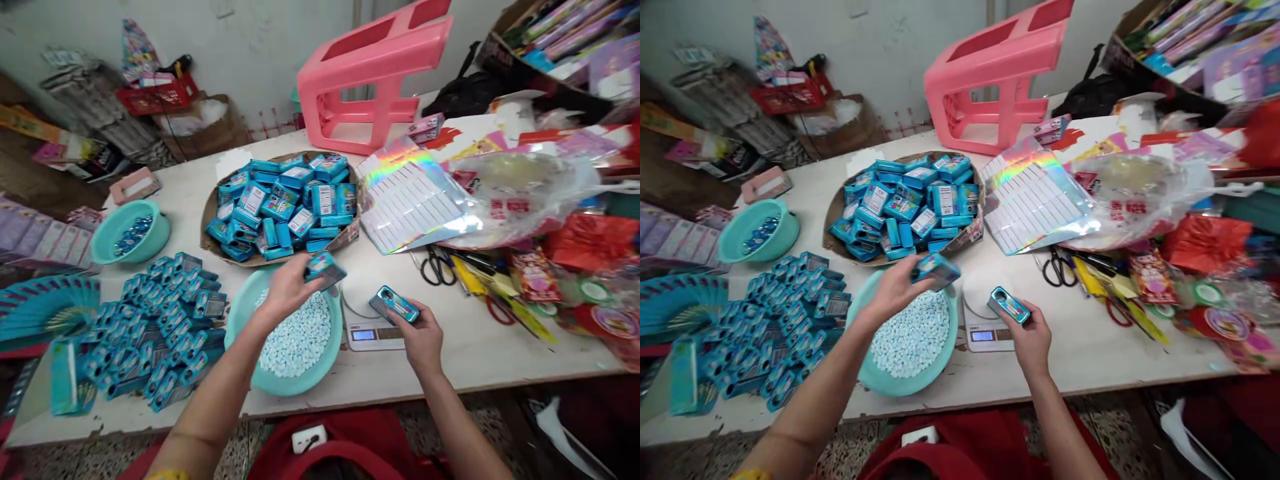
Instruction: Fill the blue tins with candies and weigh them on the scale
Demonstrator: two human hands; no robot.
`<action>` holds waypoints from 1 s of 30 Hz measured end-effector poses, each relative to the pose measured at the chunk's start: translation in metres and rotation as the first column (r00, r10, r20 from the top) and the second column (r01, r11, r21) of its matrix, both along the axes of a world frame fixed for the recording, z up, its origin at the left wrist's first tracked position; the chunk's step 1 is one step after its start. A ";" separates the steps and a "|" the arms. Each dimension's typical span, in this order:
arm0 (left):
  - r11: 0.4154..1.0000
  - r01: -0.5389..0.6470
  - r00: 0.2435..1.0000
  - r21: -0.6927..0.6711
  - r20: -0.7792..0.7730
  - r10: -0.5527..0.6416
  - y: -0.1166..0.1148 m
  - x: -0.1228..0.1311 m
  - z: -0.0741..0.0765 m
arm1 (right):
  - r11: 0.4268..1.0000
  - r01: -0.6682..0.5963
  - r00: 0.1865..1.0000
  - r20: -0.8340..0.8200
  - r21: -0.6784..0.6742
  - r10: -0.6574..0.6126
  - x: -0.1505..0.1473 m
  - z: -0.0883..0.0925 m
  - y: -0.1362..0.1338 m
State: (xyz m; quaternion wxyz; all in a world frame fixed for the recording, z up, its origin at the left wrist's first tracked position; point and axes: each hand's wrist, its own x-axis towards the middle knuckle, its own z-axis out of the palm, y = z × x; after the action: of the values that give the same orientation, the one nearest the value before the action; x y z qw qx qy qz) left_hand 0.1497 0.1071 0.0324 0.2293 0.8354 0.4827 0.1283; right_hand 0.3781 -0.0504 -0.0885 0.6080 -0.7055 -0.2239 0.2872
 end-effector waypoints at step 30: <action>0.994 -0.004 0.999 -0.105 -0.053 -0.002 -0.048 -0.068 -0.140 | 0.993 0.106 0.986 0.133 -0.043 -0.100 0.004 -0.011 -0.014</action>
State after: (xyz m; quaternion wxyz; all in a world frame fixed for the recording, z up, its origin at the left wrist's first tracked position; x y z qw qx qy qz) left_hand 0.0815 0.0588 -0.1078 0.2600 0.8251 0.4951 0.0805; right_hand 0.3821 -0.0648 -0.0991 0.5884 -0.7482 -0.2194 0.2139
